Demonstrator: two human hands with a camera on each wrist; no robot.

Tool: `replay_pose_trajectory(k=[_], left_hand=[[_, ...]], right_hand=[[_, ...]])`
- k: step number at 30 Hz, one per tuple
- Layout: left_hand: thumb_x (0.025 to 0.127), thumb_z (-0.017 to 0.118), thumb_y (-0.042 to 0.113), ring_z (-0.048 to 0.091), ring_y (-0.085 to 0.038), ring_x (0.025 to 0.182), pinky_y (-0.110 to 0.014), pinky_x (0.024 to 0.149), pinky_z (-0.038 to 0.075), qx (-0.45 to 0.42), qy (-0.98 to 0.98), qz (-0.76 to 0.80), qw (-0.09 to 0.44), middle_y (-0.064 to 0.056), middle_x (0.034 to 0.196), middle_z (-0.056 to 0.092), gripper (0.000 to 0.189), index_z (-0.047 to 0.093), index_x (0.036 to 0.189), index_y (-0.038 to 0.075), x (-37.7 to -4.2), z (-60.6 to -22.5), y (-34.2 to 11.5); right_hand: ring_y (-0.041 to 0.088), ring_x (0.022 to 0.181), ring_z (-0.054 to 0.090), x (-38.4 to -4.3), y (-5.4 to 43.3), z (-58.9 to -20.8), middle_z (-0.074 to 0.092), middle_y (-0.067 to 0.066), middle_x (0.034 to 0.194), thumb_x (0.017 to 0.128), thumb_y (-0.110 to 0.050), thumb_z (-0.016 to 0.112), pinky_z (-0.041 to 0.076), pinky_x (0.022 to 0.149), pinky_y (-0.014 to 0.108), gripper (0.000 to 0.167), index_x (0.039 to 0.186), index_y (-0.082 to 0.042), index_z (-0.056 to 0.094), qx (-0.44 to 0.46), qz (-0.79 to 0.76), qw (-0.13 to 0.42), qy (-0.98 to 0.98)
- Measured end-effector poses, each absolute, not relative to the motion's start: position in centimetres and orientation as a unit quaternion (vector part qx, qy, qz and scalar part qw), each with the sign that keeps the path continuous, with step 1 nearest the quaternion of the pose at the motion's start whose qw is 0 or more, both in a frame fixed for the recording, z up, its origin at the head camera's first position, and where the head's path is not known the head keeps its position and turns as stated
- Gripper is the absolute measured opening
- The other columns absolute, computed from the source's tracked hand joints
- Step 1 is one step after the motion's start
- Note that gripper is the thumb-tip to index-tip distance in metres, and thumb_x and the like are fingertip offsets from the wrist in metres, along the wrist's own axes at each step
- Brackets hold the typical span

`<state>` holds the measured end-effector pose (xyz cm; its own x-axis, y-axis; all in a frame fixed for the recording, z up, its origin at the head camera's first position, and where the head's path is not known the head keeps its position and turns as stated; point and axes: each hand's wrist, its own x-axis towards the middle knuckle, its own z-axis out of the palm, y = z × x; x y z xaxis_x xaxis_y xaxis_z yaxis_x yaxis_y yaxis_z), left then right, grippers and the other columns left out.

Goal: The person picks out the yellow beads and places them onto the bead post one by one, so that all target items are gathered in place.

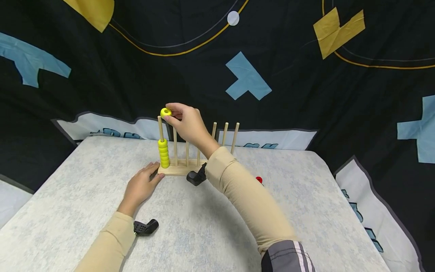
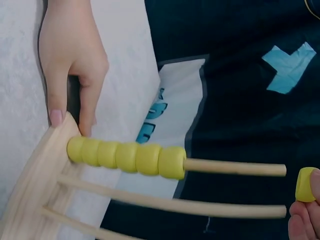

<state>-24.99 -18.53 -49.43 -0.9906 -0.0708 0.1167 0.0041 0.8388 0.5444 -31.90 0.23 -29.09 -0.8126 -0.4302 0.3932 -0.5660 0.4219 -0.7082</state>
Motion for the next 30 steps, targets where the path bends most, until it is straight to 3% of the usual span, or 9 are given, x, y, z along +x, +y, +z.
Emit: replay_pose_trajectory(k=[10, 15, 18, 30], left_hand=[[0.101, 0.056, 0.043, 0.038, -0.040, 0.144, -0.064, 0.113, 0.034, 0.016, -0.955, -0.287, 0.068, -0.016, 0.156, 0.041, 0.060, 0.044, 0.150, 0.011, -25.0, -49.6, -18.5], [0.101, 0.056, 0.042, 0.038, -0.039, 0.144, -0.064, 0.113, 0.035, 0.015, -0.956, -0.286, 0.070, -0.016, 0.156, 0.042, 0.060, 0.044, 0.150, 0.010, -24.9, -49.5, -18.6], [0.101, 0.056, 0.042, 0.038, -0.038, 0.145, -0.063, 0.114, 0.034, 0.016, -0.955, -0.287, 0.069, -0.016, 0.156, 0.042, 0.060, 0.044, 0.150, 0.010, -25.0, -49.5, -18.6], [0.101, 0.056, 0.042, 0.038, -0.039, 0.144, -0.064, 0.113, 0.034, 0.025, -0.955, -0.287, 0.072, -0.015, 0.155, 0.043, 0.059, 0.044, 0.150, 0.011, -25.0, -49.5, -18.5]], right_hand=[[0.014, 0.117, 0.065, -31.9, -2.0, -29.4, 0.067, 0.005, 0.130, 0.096, -0.017, 0.067, 0.054, 0.095, 0.016, 0.042, 0.136, -0.009, 0.059, 0.302, 0.426, 0.069, -0.850], [0.015, 0.126, 0.060, -31.8, -2.4, -29.4, 0.062, 0.002, 0.138, 0.097, -0.020, 0.065, 0.051, 0.103, 0.023, 0.044, 0.140, -0.011, 0.057, 0.291, 0.390, 0.063, -0.871], [0.017, 0.128, 0.059, -31.7, -2.1, -29.5, 0.060, 0.002, 0.142, 0.097, -0.022, 0.066, 0.050, 0.106, 0.028, 0.044, 0.140, -0.012, 0.057, 0.295, 0.387, 0.080, -0.870], [0.014, 0.118, 0.063, -30.2, 1.1, -28.4, 0.067, 0.005, 0.131, 0.095, -0.020, 0.069, 0.050, 0.101, 0.016, 0.037, 0.130, -0.008, 0.064, 0.358, 0.436, 0.162, -0.810]])
